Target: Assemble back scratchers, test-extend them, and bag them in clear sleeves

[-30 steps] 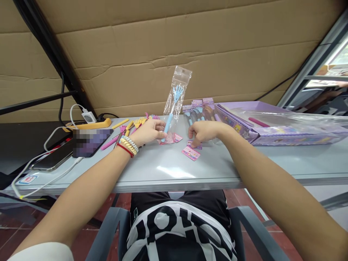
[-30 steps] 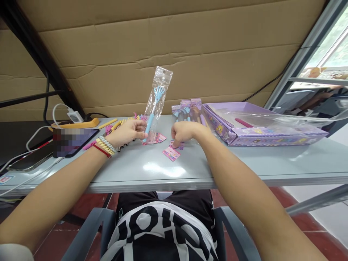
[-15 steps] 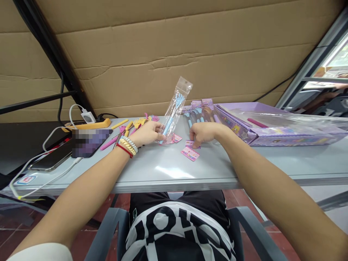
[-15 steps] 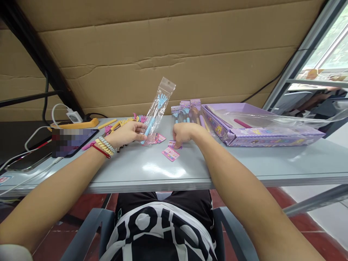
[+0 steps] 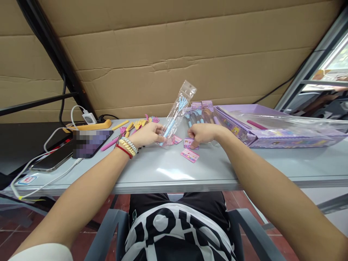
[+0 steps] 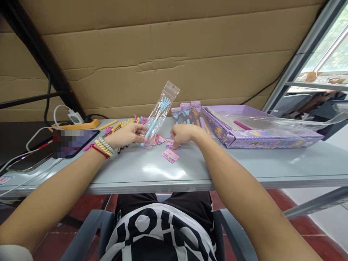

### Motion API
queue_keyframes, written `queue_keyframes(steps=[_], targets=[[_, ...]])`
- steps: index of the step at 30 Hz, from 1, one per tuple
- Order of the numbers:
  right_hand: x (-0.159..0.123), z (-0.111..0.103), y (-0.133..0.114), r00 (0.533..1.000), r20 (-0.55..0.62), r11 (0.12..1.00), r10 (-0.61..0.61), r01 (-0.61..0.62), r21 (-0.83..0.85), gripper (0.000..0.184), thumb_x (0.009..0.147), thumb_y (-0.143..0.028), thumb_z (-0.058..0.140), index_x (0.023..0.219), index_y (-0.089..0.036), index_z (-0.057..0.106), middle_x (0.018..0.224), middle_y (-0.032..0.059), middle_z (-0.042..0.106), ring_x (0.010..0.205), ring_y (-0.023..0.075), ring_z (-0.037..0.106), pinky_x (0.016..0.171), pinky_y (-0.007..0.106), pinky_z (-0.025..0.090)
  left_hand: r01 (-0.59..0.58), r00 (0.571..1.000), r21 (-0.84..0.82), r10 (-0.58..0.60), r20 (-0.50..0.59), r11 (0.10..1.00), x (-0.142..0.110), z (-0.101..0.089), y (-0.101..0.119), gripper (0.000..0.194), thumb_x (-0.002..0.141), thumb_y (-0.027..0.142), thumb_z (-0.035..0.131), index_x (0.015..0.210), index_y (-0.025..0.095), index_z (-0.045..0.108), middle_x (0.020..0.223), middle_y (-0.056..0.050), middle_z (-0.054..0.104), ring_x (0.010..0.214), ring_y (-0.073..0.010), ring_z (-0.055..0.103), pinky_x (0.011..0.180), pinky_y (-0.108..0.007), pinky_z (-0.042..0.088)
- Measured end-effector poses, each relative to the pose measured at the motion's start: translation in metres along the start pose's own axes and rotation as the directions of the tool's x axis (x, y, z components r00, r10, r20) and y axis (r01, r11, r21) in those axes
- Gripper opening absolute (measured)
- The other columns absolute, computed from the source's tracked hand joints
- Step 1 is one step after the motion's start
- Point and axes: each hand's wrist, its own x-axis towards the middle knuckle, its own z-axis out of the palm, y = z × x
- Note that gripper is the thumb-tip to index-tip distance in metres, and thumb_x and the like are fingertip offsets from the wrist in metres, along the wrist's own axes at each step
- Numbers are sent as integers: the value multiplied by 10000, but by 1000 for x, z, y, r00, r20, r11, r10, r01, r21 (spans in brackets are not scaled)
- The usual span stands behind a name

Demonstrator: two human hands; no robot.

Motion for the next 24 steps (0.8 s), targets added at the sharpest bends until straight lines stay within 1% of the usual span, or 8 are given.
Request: queue_keyframes(steps=[5,8,11,13,15,17,19,24], targets=[[-1,1,-1,999,-33,999,-25,26,26,312,599,-259,700,561,-199,396,541,-39,411,527,110,356,525,281,221,-24,999,25,23,30,999,0,-1,-1,394,589,226,756,945,116,629,808,-53,696,796,-206,661,741,-333,504],[-4,0,-1,996,-38,996,-85,87,28,313,643,-283,665,567,-198,374,539,-40,394,527,107,338,533,279,223,-22,1000,65,21,18,998,0,0,-1,347,601,221,745,912,115,635,795,-49,695,782,-202,659,718,-322,502],[-6,-3,1,972,-177,984,-154,168,65,313,683,-305,615,579,-196,339,549,-43,378,539,102,336,540,271,228,-12,1000,60,10,23,998,-2,0,2,314,602,211,743,886,122,644,790,-38,700,778,-196,656,704,-308,502],[-6,-4,2,916,-372,972,-149,205,114,286,697,-287,572,588,-195,325,559,-43,382,553,97,347,546,262,236,-3,999,26,2,52,1000,-3,0,4,312,611,219,744,896,130,652,816,-39,709,805,-197,659,714,-300,504],[-5,-5,4,820,-564,959,-102,231,163,248,696,-251,531,591,-195,313,561,-43,379,561,92,348,550,254,238,2,996,13,-3,91,1000,-4,-1,6,319,622,243,746,911,137,663,841,-43,715,837,-199,659,729,-293,501],[-4,-5,5,728,-685,949,-35,239,205,212,687,-222,493,588,-196,308,556,-42,367,561,91,336,550,251,234,-4,993,33,0,119,999,-5,-2,6,337,623,268,751,924,137,675,852,-50,718,839,-199,657,731,-288,496],[-2,-5,6,666,-746,941,32,231,247,173,682,-207,459,589,-197,314,558,-40,364,560,93,331,550,252,233,-3,992,65,-5,124,998,-5,-4,6,361,618,278,755,940,131,683,857,-59,718,807,-193,651,713,-287,491],[2,-5,9,551,-823,931,140,210,299,112,679,-217,472,627,-198,375,596,-30,421,587,108,367,576,247,274,-9,991,96,-4,131,995,-5,-5,3,382,621,319,759,942,126,687,839,-63,711,739,-174,633,667,-277,477]])
